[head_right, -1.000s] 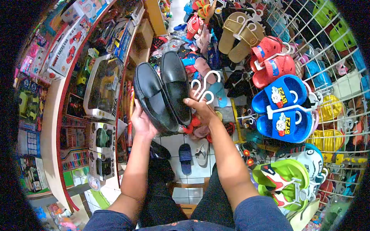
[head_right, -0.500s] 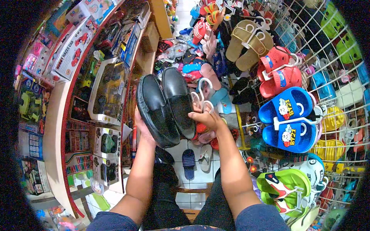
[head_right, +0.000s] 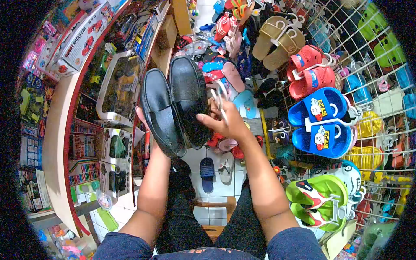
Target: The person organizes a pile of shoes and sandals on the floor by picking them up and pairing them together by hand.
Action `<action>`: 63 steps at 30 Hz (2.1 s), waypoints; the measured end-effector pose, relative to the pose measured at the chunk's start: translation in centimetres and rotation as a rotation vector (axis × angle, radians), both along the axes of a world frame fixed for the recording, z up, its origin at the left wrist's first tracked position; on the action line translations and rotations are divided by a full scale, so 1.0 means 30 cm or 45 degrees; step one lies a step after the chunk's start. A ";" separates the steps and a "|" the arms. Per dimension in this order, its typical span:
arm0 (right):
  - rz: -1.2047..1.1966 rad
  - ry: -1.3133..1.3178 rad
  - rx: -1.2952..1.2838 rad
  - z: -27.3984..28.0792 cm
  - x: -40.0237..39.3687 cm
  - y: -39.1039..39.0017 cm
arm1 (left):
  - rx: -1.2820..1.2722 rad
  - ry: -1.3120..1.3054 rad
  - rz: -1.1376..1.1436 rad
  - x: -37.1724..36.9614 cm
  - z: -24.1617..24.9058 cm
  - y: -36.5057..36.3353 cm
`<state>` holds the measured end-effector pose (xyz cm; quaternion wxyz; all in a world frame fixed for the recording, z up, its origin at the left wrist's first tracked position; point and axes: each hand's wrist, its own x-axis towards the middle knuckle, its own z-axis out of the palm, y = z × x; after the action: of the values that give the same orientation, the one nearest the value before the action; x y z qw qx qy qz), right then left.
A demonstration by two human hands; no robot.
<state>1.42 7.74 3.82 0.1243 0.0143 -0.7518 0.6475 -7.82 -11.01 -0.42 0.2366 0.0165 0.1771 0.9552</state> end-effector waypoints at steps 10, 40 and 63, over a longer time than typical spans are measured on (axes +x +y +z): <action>-0.319 0.073 -0.121 -0.007 0.038 0.011 | 0.211 0.053 -0.140 0.008 -0.003 0.021; -0.655 0.123 0.601 0.056 0.039 -0.212 | -0.017 0.309 0.133 -0.005 -0.009 0.049; -0.572 0.274 0.692 0.033 0.024 -0.236 | -0.134 0.589 0.243 -0.012 0.041 0.058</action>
<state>2.13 0.67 4.82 0.3333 -0.0507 -0.8634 0.3753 -8.18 -9.26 0.81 0.0991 0.2055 0.2767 0.9335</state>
